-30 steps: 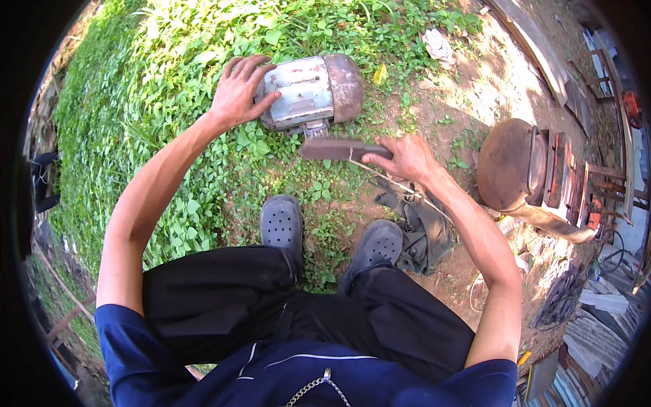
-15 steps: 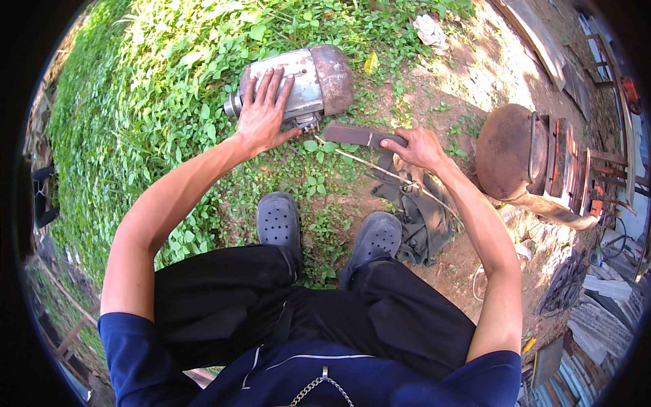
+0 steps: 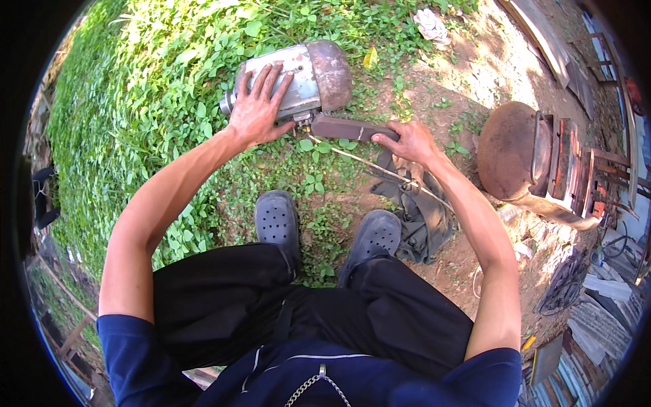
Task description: The person cleans an electric motor with a wire brush and then lifts it to mount it onto an air compressor tank.
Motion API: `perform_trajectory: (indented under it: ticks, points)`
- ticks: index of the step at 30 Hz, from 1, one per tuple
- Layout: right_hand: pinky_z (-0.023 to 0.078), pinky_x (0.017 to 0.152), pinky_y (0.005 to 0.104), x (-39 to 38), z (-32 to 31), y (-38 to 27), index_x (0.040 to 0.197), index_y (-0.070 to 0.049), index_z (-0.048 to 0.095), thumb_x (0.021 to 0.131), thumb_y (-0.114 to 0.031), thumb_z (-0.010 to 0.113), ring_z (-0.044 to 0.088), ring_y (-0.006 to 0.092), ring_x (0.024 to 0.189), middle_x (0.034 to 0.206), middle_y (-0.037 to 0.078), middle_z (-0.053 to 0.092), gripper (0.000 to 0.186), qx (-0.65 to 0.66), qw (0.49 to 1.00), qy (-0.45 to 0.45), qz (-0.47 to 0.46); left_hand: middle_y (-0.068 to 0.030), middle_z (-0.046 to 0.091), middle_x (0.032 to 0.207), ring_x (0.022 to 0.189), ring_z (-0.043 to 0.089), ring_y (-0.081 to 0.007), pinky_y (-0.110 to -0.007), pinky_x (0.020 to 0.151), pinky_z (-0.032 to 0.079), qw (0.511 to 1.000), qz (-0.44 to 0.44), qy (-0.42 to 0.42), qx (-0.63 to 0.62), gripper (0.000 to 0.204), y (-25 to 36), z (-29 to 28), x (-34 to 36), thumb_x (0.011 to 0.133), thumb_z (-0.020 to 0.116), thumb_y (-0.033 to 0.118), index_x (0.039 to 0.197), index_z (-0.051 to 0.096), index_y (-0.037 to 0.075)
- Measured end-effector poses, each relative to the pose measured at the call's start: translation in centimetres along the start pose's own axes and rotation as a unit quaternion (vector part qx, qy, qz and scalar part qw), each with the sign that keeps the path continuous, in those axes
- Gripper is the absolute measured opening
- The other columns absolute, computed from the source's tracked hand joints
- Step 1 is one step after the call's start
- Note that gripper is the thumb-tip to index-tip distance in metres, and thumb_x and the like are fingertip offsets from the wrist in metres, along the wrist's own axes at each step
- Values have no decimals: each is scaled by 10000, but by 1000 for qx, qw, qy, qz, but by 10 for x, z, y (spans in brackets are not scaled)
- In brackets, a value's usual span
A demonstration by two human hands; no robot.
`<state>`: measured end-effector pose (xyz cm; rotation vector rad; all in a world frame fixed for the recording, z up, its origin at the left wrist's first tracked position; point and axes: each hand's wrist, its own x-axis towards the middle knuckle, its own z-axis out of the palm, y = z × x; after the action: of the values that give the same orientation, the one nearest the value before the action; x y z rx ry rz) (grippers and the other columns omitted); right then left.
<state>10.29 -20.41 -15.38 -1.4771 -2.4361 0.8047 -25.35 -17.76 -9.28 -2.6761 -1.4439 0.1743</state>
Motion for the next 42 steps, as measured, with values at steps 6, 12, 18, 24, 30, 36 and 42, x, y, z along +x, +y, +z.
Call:
perform_trajectory:
  ticks: [6,12,18,24,30,36,42]
  points:
    - [469,524,451,-4,-1,8,714,-51,597,861,-573,621,582,358,499,495,158,529,543,-20,999,9,-29,-230,192,1549,1444,181,-369,-617,1151,67,1000,-12,6,-14,1054,2,2,-1,723,684,603,1501,235,51]
    - [481,549,454,-13,5,19,762,-46,623,859,-593,607,601,370,541,527,169,554,555,-11,1000,-5,-9,-241,185,1548,1441,177,-383,-616,1149,79,1000,-18,1,-24,1065,6,-1,1,711,695,595,1502,232,52]
    - [492,589,469,-9,10,23,803,-51,647,858,-610,594,621,380,591,558,179,577,563,-16,999,-38,17,-233,209,1539,1433,198,-380,-615,1142,106,999,-14,22,-39,1030,4,3,0,714,715,551,1491,256,53]
    - [501,641,487,-3,12,43,847,-63,656,851,-664,551,633,401,640,594,184,601,610,-71,992,-67,76,-215,221,1538,1433,201,-368,-597,1147,109,999,-2,18,-36,961,3,5,2,740,723,513,1474,295,63]
    - [516,748,440,-1,17,29,955,-49,654,927,-473,569,645,350,837,890,176,657,434,-198,958,196,-69,-196,216,1545,1440,186,-356,-592,1153,99,999,-8,3,-35,950,4,3,2,760,726,512,1482,283,82]
    - [530,791,460,20,47,-63,1114,-32,620,963,-422,525,644,307,935,1010,190,655,429,6,997,-70,-26,-187,212,1546,1442,176,-348,-593,1159,77,999,-9,13,-33,980,0,5,-2,763,725,513,1500,233,94]
    - [527,725,510,30,85,-104,952,5,622,970,-310,515,666,400,818,840,261,655,333,114,988,-89,54,-167,299,1500,1400,262,-329,-541,1154,151,996,-8,61,-61,804,3,-1,-2,811,707,375,1454,316,92]
